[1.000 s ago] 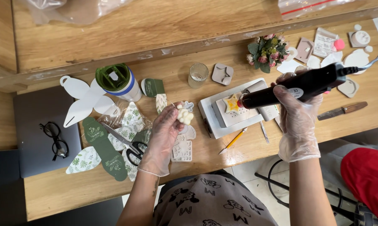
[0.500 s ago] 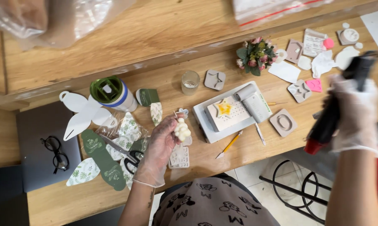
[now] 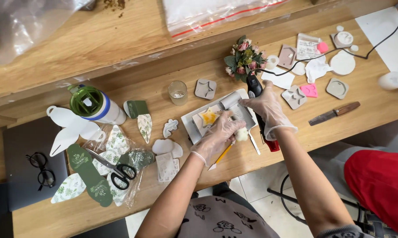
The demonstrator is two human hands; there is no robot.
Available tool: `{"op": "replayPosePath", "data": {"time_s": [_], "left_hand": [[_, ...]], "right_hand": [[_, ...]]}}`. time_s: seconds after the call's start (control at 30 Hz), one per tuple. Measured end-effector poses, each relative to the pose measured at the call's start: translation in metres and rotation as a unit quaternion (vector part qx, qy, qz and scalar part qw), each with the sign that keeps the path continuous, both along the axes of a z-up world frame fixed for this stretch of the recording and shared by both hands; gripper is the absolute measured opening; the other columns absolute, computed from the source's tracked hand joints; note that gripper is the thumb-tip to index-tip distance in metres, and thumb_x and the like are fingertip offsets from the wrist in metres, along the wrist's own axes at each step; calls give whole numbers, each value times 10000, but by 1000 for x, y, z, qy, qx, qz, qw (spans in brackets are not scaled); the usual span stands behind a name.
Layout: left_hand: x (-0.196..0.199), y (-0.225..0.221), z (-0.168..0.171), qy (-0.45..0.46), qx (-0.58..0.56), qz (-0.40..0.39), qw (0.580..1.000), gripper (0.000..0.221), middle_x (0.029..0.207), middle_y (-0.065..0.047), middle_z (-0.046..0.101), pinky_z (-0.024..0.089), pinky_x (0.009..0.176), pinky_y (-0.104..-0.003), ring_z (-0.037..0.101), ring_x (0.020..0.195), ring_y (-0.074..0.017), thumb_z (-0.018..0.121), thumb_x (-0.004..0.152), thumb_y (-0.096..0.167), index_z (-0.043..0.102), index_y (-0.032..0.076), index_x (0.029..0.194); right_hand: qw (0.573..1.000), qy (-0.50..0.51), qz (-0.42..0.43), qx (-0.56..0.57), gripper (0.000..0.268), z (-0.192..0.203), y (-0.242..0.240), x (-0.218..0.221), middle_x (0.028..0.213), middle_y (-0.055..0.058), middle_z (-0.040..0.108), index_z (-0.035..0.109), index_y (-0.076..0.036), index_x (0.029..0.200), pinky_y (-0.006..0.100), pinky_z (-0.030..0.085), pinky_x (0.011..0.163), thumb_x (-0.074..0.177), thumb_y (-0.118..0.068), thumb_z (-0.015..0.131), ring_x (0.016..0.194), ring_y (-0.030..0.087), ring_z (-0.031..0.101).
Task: Shaping and assembling decorative wax candles using a heat tool and sculpting implements.
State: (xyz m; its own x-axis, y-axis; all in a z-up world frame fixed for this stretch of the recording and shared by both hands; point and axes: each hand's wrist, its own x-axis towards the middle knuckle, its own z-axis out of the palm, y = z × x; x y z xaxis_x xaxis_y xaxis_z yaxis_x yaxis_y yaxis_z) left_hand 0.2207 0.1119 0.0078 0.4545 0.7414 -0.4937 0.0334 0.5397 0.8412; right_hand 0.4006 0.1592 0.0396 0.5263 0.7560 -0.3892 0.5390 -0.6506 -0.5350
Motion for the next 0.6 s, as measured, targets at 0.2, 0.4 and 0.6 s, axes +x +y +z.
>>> {"op": "replayPosePath", "data": {"time_s": [0.2, 0.4, 0.6], "left_hand": [[4, 5, -10, 47, 5, 17, 999, 808, 626, -139, 649, 446, 357, -198, 629, 420, -156, 798, 773, 326, 445, 15, 1429], [3, 4, 4, 39, -2, 29, 999, 841, 617, -138, 645, 444, 364, -190, 630, 430, -146, 786, 759, 302, 431, -30, 1446], [-9, 4, 9, 12, 0, 63, 998, 795, 601, -140, 645, 452, 365, -193, 628, 432, -150, 779, 781, 320, 479, -43, 1421]], "right_hand": [[999, 27, 41, -9, 1116, -8, 3, 15, 1332, 248, 594, 358, -173, 1536, 489, 569, 907, 619, -345, 971, 1204, 392, 622], [996, 67, 52, -24, 1152, -2, 0, 4, 1318, 271, 586, 339, -120, 1544, 442, 623, 801, 606, -297, 985, 1167, 391, 637], [996, 86, 31, 4, 782, 22, -20, 5, 1030, 167, 654, 550, -118, 1282, 428, 602, 726, 638, -358, 925, 903, 291, 696]]}}
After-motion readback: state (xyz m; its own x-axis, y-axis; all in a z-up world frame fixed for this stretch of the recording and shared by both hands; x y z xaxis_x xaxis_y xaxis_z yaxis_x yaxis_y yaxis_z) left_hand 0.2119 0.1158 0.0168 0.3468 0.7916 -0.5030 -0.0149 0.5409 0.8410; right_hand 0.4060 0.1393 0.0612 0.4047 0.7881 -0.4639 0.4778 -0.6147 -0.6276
